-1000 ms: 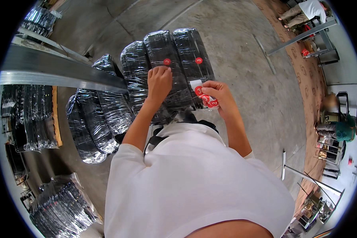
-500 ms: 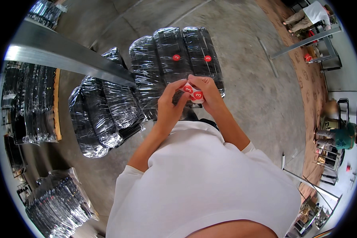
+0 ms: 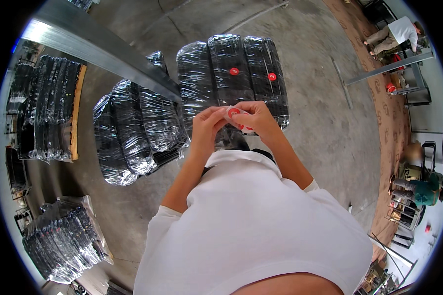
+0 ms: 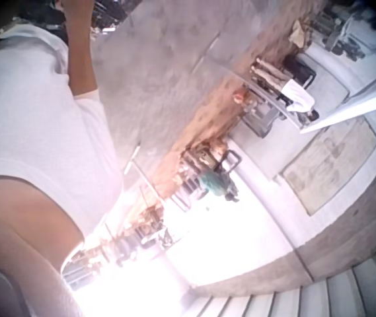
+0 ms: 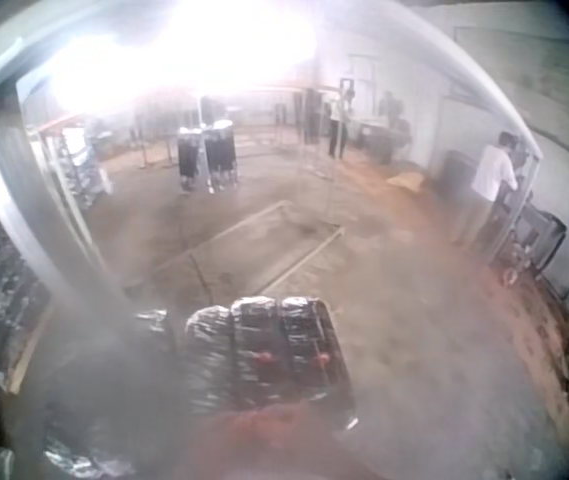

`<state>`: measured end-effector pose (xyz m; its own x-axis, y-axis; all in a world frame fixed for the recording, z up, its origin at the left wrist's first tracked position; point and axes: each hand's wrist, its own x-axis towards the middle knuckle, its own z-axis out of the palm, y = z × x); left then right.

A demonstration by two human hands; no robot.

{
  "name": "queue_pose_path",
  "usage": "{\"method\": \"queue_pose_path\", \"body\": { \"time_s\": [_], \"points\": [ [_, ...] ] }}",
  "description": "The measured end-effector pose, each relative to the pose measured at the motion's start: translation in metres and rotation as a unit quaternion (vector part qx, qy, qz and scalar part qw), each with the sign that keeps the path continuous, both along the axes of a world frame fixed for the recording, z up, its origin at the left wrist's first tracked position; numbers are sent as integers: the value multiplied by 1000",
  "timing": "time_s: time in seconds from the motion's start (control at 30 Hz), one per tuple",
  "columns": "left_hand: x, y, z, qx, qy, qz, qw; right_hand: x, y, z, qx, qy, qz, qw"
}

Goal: The person walks through a warehouse and applies red circular stickers to stacks of black wrapped items on pallets. They retrieve the stickers from a table, peel them off, and press them onto the plastic-wrapped bundles. The person also briefly handles a white roll of tape and adjusts their position around the pallets.

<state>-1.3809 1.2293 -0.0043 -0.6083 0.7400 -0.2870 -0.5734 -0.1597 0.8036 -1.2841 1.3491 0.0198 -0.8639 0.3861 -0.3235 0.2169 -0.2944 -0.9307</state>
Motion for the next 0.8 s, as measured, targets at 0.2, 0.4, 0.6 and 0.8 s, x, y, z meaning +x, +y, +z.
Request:
{"method": "queue_pose_path", "body": {
  "time_s": [0.2, 0.4, 0.6, 0.8],
  "points": [
    [-67, 22, -17, -232, 480, 113, 838, 6, -1, -4, -25, -6, -14, 1000],
    [-111, 36, -57, -252, 819, 99, 506, 16, 1, 0, -20, 2, -6, 1000],
    [-69, 7, -57, -230, 756, 49, 611, 25, 3, 0, -58, 10, -49, 997],
    [-5, -9, 8, -113, 658, 71, 741, 12, -2, -9, -77, 10, -20, 997]
  ]
}}
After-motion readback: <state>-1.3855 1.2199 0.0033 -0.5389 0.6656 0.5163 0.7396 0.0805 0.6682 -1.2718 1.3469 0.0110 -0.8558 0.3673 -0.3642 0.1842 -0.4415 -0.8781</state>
